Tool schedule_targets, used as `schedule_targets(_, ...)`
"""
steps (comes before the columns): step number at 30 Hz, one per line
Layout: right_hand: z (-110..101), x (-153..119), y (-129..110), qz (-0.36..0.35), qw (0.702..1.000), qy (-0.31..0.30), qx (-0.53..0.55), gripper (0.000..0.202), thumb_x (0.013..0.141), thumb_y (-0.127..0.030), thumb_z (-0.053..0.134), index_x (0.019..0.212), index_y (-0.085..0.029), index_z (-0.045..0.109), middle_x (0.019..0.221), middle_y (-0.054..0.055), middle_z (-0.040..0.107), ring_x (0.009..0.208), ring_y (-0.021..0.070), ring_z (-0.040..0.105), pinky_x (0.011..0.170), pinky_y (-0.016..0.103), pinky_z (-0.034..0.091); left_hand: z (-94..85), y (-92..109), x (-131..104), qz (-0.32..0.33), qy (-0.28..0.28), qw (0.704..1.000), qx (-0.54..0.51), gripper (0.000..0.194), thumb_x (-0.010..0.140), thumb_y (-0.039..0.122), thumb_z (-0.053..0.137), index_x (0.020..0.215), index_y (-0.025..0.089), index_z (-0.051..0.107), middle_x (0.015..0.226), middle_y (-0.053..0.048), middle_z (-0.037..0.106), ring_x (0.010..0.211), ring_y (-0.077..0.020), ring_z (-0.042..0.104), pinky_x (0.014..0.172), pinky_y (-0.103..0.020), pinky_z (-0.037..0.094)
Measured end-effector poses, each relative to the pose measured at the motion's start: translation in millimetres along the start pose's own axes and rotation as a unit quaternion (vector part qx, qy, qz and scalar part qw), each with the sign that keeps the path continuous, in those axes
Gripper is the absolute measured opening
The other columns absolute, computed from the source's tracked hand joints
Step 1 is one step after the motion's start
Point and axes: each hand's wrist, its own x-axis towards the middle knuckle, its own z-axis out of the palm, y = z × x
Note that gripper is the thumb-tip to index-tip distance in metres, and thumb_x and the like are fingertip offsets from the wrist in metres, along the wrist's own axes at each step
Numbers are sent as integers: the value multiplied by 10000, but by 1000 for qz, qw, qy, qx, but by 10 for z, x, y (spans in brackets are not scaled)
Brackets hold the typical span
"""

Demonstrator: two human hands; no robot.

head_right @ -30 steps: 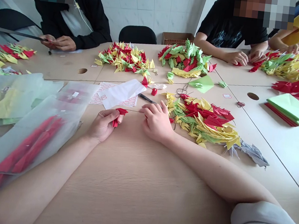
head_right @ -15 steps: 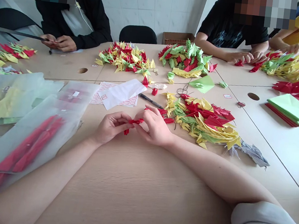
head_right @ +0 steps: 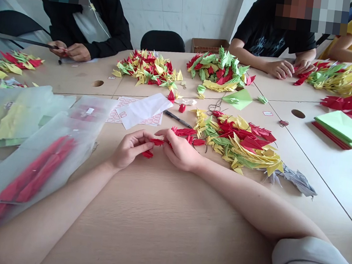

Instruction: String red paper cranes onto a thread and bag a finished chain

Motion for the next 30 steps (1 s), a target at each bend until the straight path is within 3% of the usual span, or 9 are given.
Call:
schedule_targets(7,-16,-34,-56,-30,998,52,-17,183,1007,-233,350,1117,-215,495,957,72,667,787,163,637,712,287,512,-23,25,25,6,-8,1000,3,171,814,329,688,843,171,631,656,10,558,601,-119,476,593,-247,368)
schedule_targets(10,-5,-37,-56,-46,998,40,-19,216,988,-207,370,1170,-211,484,981,80,669,794,163,632,700,279,504,-47,2,36,8,1,1000,-27,158,830,326,663,835,177,610,655,7,557,610,-126,464,613,-254,367)
schedule_targets(15,24,-32,-33,-44,998,16,-45,284,960,-215,455,1241,-204,498,841,21,662,579,113,546,540,228,404,-91,-7,38,-7,-36,998,-55,143,848,313,649,828,182,595,661,9,555,623,-117,453,619,-242,349)
schedule_targets(21,34,-21,-24,-41,995,53,-70,193,959,-294,535,1121,-204,590,732,-11,650,548,102,536,520,216,363,-108,30,34,-31,-82,996,-19,197,873,361,620,807,178,593,661,12,520,607,-113,448,586,-244,324)
schedule_targets(25,33,-20,-10,-29,996,68,-58,141,961,-291,535,1037,-199,610,824,26,702,645,124,611,592,225,416,-82,71,15,-28,-97,995,19,244,886,406,602,816,173,620,664,11,500,590,-110,425,570,-248,325)
schedule_targets(30,33,-21,-12,2,996,77,-48,116,957,-266,514,965,-185,597,793,35,686,625,126,582,591,228,415,-3,87,-22,14,-46,997,55,288,794,347,734,1007,197,612,805,10,575,655,-99,498,589,-213,391)
